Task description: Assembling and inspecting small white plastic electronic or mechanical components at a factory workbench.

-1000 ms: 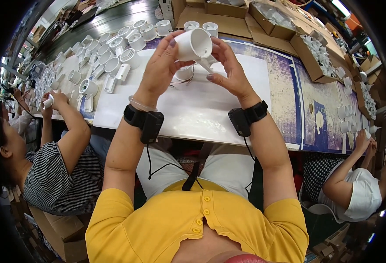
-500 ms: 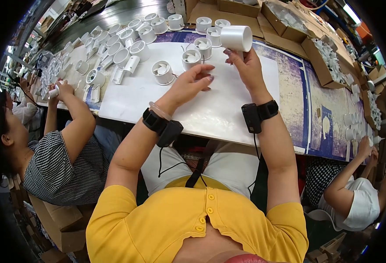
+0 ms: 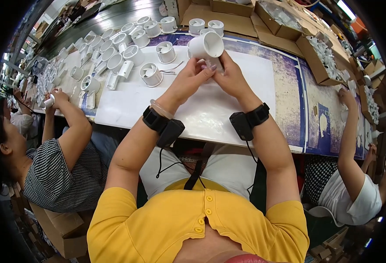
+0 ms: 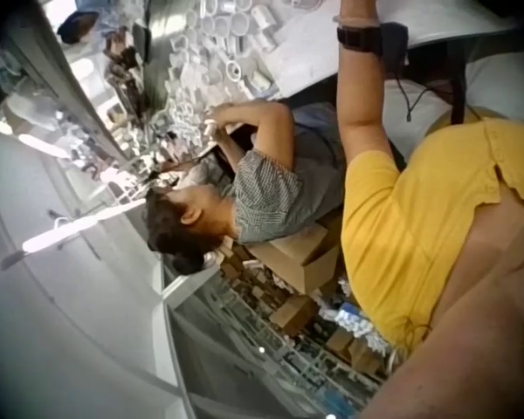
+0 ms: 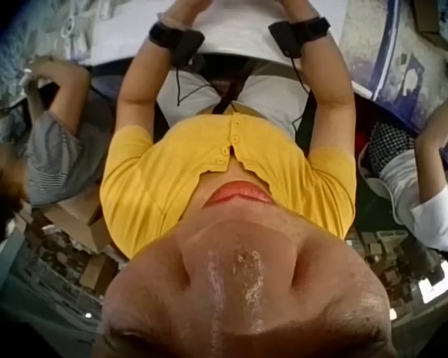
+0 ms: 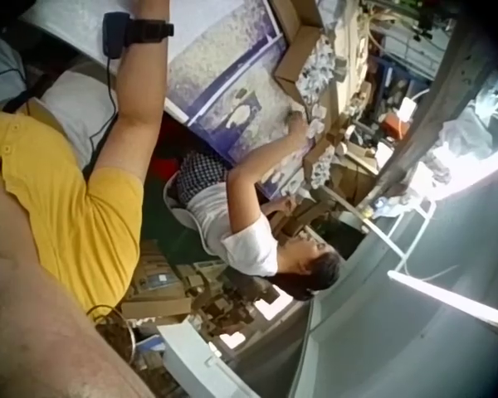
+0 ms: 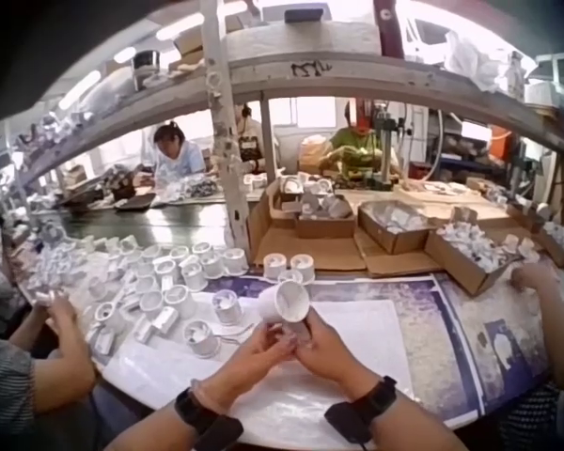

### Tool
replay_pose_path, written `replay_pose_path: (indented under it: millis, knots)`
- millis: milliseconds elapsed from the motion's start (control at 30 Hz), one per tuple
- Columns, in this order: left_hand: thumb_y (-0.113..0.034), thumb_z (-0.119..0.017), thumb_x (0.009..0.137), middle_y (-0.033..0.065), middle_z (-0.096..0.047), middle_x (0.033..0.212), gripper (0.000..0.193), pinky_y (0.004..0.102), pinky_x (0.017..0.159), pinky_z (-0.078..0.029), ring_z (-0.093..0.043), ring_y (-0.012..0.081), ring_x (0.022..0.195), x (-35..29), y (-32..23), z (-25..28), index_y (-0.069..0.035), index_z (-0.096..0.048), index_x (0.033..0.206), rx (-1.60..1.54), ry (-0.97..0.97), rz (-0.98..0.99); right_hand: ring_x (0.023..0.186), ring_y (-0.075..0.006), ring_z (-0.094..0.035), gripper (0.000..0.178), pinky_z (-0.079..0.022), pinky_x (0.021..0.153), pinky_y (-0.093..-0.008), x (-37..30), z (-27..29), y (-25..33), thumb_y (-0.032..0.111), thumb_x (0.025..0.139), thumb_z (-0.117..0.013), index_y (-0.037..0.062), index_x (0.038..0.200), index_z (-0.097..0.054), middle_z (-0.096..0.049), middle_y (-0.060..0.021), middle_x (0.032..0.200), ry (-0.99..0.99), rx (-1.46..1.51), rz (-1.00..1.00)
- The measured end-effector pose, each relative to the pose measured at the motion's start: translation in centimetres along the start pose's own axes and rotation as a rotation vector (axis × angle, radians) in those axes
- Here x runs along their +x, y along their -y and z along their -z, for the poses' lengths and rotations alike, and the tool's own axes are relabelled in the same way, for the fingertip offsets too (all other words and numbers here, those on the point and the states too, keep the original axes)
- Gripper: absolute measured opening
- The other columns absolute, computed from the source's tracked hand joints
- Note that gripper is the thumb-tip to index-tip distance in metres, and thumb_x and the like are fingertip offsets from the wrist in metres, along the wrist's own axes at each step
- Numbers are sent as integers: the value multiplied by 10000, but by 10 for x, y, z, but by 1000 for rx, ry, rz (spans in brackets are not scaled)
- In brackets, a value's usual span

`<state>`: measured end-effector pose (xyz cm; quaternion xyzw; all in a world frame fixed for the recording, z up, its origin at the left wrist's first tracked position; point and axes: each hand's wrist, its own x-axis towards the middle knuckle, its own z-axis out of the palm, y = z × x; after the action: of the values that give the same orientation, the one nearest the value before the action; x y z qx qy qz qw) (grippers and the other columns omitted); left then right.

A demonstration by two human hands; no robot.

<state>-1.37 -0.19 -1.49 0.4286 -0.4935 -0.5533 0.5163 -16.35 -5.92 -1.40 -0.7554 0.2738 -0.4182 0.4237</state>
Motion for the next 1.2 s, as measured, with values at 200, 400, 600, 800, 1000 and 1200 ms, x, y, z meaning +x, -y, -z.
replay_pose_path:
  millis: [200,400,600,800,1000,1200]
  knots:
    - [-120,-513,932,144,-514,1241,428,333,930,-468,-560,227,1094,3,-5,4,-11,-370,1320,-286,-28,-125,1147,-239,-490,560,-353,1007,-349,-3,4,13,92,778,-627,37,1302,-439,-522,-125,1225,84,-81,206]
    - [-58,-472,934,150,-575,1167,322,359,922,-484,-589,262,1070,-9,-21,10,-13,-455,1251,-340,64,-144,1085,-214,-504,519,-395,934,-336,1,26,17,59,739,-605,61,1245,-491,-508,-108,1240,-89,-122,410]
    - [-44,-481,924,145,-591,1121,324,370,899,-502,-609,249,1017,-12,-6,11,-15,-456,1245,-328,24,-121,1050,-199,-512,455,-410,895,-319,-3,17,26,51,738,-590,59,1189,-523,-518,-97,1216,-102,-67,415]
    - [-34,-494,907,135,-577,1120,355,368,889,-509,-615,238,971,-15,-6,11,-23,-435,1256,-344,3,-84,985,-172,-535,378,-435,849,-288,-4,15,24,14,782,-552,49,1158,-537,-538,-77,1132,-185,-68,391]
    - [-13,-511,858,134,-532,1165,492,369,811,-535,-617,233,926,-23,-20,17,-46,-355,1323,33,-127,-206,917,-139,-553,299,-451,800,-254,0,19,12,-2,829,-522,42,1122,-559,-556,-67,1071,-344,-95,360]
    - [1,-535,802,170,-554,1108,616,369,707,-530,-621,283,905,-34,-37,17,-86,-316,1371,1176,-454,-809,903,-128,-557,245,-450,797,-246,2,21,9,27,855,-527,38,1096,-571,-567,-57,1053,-424,-115,392]
